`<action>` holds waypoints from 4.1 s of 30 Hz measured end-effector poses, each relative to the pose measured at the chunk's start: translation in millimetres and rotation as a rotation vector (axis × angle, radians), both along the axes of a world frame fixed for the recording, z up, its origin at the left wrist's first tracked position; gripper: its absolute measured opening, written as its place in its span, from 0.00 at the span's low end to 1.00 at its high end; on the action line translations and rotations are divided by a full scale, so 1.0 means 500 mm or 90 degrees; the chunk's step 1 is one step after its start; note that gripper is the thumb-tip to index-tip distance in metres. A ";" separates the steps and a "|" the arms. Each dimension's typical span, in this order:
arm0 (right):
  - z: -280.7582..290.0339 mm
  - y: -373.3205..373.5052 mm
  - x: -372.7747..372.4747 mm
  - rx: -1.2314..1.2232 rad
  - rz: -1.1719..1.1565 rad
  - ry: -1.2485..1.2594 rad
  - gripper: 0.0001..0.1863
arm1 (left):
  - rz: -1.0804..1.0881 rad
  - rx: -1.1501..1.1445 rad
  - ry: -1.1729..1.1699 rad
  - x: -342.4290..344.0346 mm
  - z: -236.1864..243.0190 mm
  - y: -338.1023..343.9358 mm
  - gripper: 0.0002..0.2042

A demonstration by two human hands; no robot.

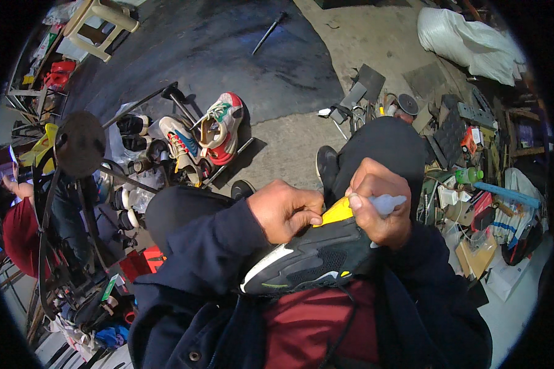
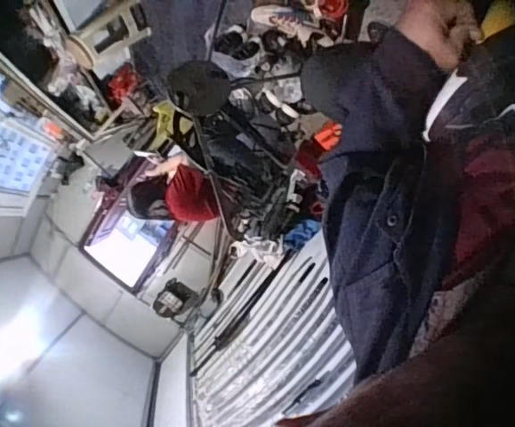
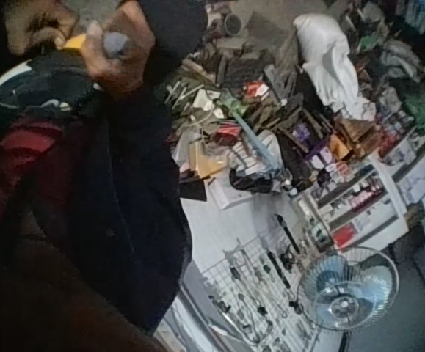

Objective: The person applies glue from a small bottle to the yellow heel area of a black sneaker, then presses the glued section with fingers. The person then uses a small metal tool to press and adjust the glued area.

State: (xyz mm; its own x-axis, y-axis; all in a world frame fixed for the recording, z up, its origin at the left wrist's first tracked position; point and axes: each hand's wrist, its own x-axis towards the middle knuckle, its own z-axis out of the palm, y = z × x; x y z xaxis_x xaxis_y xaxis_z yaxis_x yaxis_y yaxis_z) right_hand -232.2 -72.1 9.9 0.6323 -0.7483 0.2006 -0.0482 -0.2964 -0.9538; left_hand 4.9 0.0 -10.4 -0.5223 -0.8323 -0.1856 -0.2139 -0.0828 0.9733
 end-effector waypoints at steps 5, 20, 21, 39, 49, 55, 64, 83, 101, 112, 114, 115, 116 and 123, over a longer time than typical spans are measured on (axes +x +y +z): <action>-0.001 -0.003 0.001 -0.016 0.001 0.014 0.10 | 0.008 -0.082 -0.063 -0.012 0.002 0.006 0.02; 0.007 0.003 0.007 0.020 0.006 0.002 0.09 | -0.086 -0.037 -0.043 0.006 -0.006 -0.023 0.12; 0.007 0.002 0.006 0.021 0.008 -0.003 0.09 | -0.084 -0.038 -0.028 0.004 -0.004 -0.027 0.12; -0.010 -0.003 0.007 -0.061 -0.010 0.016 0.09 | -0.087 -0.033 -0.080 -0.023 0.028 -0.041 0.07; -0.004 -0.002 0.012 -0.054 -0.007 0.023 0.10 | -0.148 0.016 -0.015 -0.010 0.009 -0.057 0.09; -0.006 -0.001 0.008 -0.046 -0.014 0.032 0.10 | -0.179 0.049 -0.034 -0.009 0.015 -0.069 0.09; -0.004 -0.003 0.006 -0.040 0.015 0.063 0.07 | -0.157 0.031 -0.082 -0.021 0.030 -0.074 0.06; 0.047 -0.007 -0.025 0.153 -0.033 0.020 0.08 | -0.148 -0.005 -0.120 -0.040 0.045 -0.053 0.06; 0.059 -0.030 0.012 -0.142 0.078 -0.039 0.08 | -0.097 0.027 -0.090 -0.038 0.046 -0.042 0.08; 0.054 -0.012 0.037 -0.021 0.135 0.079 0.09 | -0.044 -0.079 -0.085 -0.041 0.017 -0.020 0.09; 0.053 -0.016 0.034 0.010 0.153 0.062 0.09 | -0.025 -0.068 -0.059 -0.039 0.015 -0.014 0.10; 0.049 -0.016 0.035 0.001 0.162 0.062 0.10 | -0.026 -0.046 -0.055 -0.038 0.015 -0.014 0.11; 0.044 -0.017 0.036 -0.018 0.175 0.068 0.10 | -0.034 -0.020 -0.053 -0.038 0.015 -0.014 0.12; 0.022 -0.013 0.042 -0.086 0.186 0.075 0.10 | -0.034 0.001 -0.121 -0.031 0.011 -0.011 0.12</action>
